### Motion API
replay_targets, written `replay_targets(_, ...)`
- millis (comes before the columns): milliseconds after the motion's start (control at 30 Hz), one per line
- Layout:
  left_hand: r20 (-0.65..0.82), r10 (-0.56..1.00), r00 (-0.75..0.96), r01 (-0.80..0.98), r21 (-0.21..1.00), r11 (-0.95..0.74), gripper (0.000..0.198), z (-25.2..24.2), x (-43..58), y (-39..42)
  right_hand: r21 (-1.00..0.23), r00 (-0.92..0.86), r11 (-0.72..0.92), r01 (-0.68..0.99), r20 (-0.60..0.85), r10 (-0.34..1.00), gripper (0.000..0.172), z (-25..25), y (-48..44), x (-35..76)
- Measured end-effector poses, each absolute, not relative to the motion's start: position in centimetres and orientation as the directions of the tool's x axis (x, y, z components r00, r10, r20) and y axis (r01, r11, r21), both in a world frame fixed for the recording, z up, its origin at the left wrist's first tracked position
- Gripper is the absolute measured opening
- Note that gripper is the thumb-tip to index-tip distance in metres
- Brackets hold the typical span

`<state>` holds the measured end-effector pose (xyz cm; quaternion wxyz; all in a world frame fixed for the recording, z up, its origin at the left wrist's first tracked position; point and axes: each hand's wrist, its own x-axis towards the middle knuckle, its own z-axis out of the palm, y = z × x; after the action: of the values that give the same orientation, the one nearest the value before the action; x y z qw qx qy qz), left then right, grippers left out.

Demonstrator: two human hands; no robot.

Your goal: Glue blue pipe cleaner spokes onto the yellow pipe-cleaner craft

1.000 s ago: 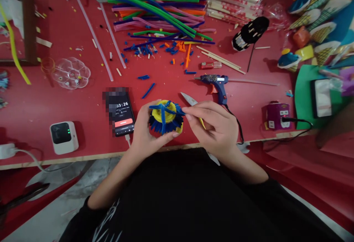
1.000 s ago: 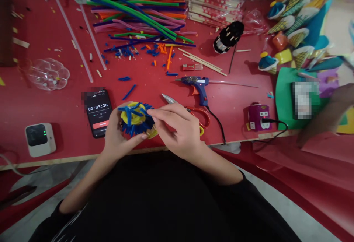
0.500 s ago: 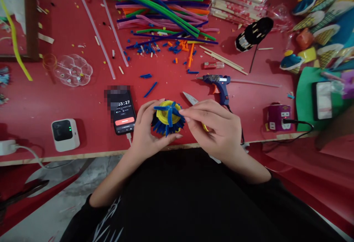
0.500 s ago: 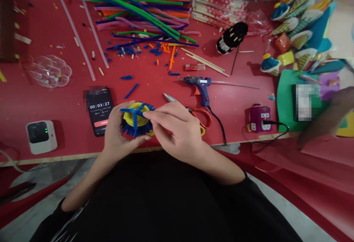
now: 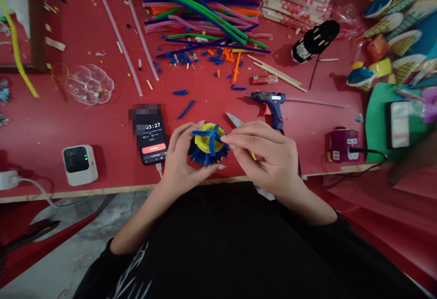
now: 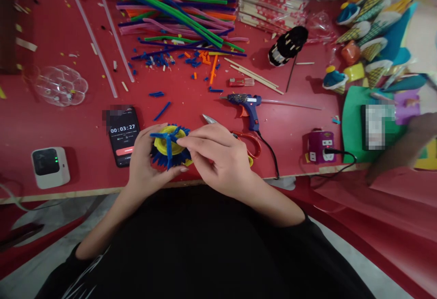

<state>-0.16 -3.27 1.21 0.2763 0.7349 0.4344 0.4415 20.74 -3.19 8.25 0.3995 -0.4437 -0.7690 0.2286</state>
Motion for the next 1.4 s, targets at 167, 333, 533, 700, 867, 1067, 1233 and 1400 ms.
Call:
replay_targets(167,0.393,0.887,0.244,0.383,0.801,-0.46,0.086,1.4,-0.3,-3.2,-0.712,-0.29,0.489,0.503,0.394,0.872,0.027,8.0,-3.3,20.9)
replay_targets(333,0.385,0.888,0.252,0.375,0.807,-0.456,0.088,1.3,-0.4,-3.2,-0.714,-0.284,0.495,0.495,0.405,0.869,0.026,7.7,-3.3,21.1)
replay_targets(533,0.384,0.89,0.248,0.35,0.821,-0.452,0.091,1.1,-0.4,-3.3,-0.774,-0.27,0.457,0.439,0.371,0.888,0.018,8.0,-3.3,21.4)
replay_targets(700,0.386,0.873,0.3,0.286,0.836,-0.468,0.09,1.2,-0.6,-3.3,-0.813,-0.26,0.439,0.382,0.361,0.895,0.021,8.6,-3.5,22.0)
replay_targets(867,0.426,0.855,0.296,0.357,0.78,-0.513,0.087,1.4,-0.7,-3.4,-0.746,-0.235,0.481,0.461,0.42,0.877,0.014,8.9,-3.8,21.4)
replay_targets(1067,0.477,0.826,0.3,0.394,0.727,-0.563,0.077,1.8,-0.9,-3.6,-0.619,-0.28,0.571,0.54,0.507,0.815,0.016,9.4,-3.9,20.7)
replay_targets(1233,0.503,0.813,0.294,0.4,0.707,-0.583,0.069,1.3,-1.0,-3.6,-0.597,-0.317,0.591,0.543,0.506,0.802,0.015,9.7,-3.7,20.7)
replay_targets(1400,0.514,0.801,0.306,0.322,0.736,-0.595,0.08,0.8,-1.2,-3.4,-0.617,-0.335,0.592,0.518,0.49,0.804,0.013,9.5,-3.6,20.7)
